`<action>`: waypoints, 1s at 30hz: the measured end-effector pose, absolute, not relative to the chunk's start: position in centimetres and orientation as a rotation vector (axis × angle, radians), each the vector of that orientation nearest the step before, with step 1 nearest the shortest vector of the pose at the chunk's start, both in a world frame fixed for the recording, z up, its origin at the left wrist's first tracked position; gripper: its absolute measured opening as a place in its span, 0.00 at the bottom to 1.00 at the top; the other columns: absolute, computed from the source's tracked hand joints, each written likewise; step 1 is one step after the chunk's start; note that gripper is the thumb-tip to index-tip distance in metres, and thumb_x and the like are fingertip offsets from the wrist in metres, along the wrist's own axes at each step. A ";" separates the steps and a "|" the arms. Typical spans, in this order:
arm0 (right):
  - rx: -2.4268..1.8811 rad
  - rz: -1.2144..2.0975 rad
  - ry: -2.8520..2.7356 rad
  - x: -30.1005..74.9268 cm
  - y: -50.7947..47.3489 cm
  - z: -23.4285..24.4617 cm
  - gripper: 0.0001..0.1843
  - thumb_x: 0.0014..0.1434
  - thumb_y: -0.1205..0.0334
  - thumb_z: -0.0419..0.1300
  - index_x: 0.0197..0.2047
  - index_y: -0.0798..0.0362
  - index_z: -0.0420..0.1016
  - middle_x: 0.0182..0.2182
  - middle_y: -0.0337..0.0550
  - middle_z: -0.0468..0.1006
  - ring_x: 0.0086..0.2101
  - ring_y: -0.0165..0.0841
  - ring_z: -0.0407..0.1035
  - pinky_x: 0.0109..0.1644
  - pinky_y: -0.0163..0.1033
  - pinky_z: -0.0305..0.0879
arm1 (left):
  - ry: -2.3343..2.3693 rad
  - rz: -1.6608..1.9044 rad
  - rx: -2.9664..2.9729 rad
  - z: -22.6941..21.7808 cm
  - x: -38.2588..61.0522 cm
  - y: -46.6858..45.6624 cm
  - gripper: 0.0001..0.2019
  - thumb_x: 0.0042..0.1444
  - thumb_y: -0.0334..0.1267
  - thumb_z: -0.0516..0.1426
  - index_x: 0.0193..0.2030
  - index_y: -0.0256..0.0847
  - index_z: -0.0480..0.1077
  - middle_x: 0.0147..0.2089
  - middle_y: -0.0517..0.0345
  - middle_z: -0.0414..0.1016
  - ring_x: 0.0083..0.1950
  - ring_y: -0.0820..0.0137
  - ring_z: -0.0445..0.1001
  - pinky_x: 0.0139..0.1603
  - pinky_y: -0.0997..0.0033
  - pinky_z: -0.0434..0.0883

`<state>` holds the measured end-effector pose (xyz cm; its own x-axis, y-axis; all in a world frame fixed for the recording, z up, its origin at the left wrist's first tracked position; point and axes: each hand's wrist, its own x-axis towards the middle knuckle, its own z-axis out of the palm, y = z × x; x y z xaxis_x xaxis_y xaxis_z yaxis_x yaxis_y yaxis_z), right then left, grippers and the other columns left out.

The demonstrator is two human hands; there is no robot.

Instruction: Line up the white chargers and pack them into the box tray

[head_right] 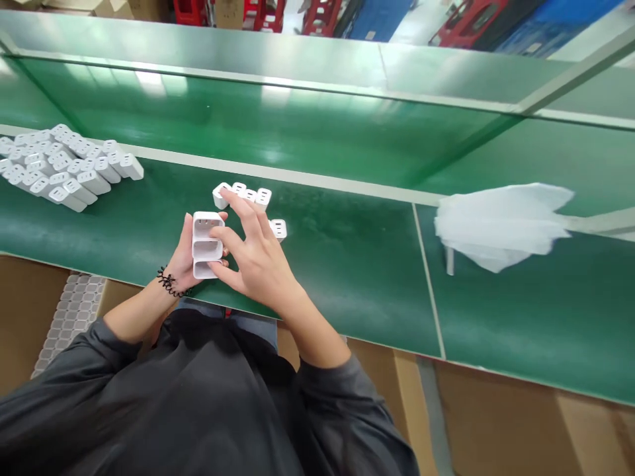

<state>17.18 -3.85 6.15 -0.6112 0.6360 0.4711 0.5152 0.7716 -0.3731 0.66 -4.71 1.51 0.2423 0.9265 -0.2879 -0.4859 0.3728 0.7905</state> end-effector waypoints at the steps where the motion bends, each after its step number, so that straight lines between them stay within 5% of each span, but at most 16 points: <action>1: -0.808 0.267 -2.379 16.7 -4.1 5.8 0.15 0.62 0.59 0.61 0.52 0.46 0.70 0.71 0.50 0.53 0.67 0.56 0.52 0.63 0.65 0.63 | 0.829 1.100 0.589 0.8 0.4 -5.4 0.38 0.61 0.72 0.43 0.64 0.46 0.64 0.40 0.54 0.75 0.33 0.69 0.74 0.30 0.69 0.72; 4: -0.647 0.273 -2.427 15.3 -4.9 4.3 0.17 0.61 0.61 0.62 0.53 0.45 0.69 0.68 0.52 0.59 0.64 0.56 0.59 0.61 0.66 0.66 | 0.902 1.231 0.601 -1.4 -0.8 -7.9 0.39 0.57 0.73 0.48 0.61 0.43 0.66 0.45 0.50 0.76 0.37 0.65 0.75 0.35 0.65 0.74; 7: -0.546 0.272 -2.497 13.9 -5.2 2.6 0.20 0.59 0.62 0.64 0.54 0.44 0.68 0.66 0.53 0.62 0.62 0.57 0.62 0.59 0.66 0.68 | 1.272 1.480 0.931 -2.9 -3.1 -10.6 0.37 0.56 0.67 0.55 0.63 0.43 0.63 0.58 0.43 0.72 0.53 0.58 0.73 0.50 0.58 0.74; 11: -0.399 0.225 -2.621 11.0 -5.2 1.5 0.19 0.59 0.62 0.64 0.54 0.47 0.70 0.64 0.56 0.64 0.61 0.59 0.63 0.59 0.66 0.69 | 1.700 1.448 1.778 -2.2 -6.3 -14.3 0.21 0.60 0.53 0.57 0.56 0.44 0.69 0.62 0.44 0.71 0.63 0.57 0.66 0.65 0.52 0.65; 15: -0.289 0.161 -2.697 7.9 -5.2 1.8 0.17 0.61 0.61 0.63 0.53 0.50 0.71 0.63 0.58 0.66 0.59 0.58 0.66 0.57 0.63 0.71 | 2.062 1.074 2.060 -0.7 -8.1 -16.3 0.14 0.63 0.41 0.54 0.52 0.42 0.73 0.63 0.47 0.71 0.64 0.55 0.65 0.60 0.52 0.66; 19: -0.176 0.020 -2.734 5.3 -5.1 2.2 0.13 0.62 0.60 0.63 0.48 0.55 0.72 0.59 0.59 0.70 0.55 0.54 0.70 0.52 0.55 0.75 | 2.125 0.780 2.047 -0.1 -10.3 -16.8 0.13 0.64 0.41 0.56 0.51 0.38 0.73 0.62 0.47 0.72 0.59 0.57 0.69 0.52 0.58 0.71; 27: 0.216 0.208 -2.774 -2.6 -5.5 2.5 0.12 0.62 0.62 0.62 0.49 0.53 0.74 0.56 0.56 0.72 0.52 0.47 0.70 0.50 0.50 0.74 | 1.905 1.064 1.796 -0.5 -19.9 -25.9 0.20 0.68 0.44 0.53 0.64 0.43 0.66 0.61 0.46 0.71 0.60 0.62 0.71 0.62 0.59 0.70; 30: 0.511 0.327 -2.799 -8.0 -6.7 1.8 0.13 0.62 0.62 0.62 0.50 0.54 0.73 0.56 0.56 0.72 0.53 0.47 0.68 0.52 0.50 0.73 | 2.148 1.011 1.457 -2.5 -22.1 -32.6 0.22 0.68 0.47 0.53 0.66 0.44 0.63 0.61 0.47 0.72 0.54 0.64 0.74 0.58 0.60 0.72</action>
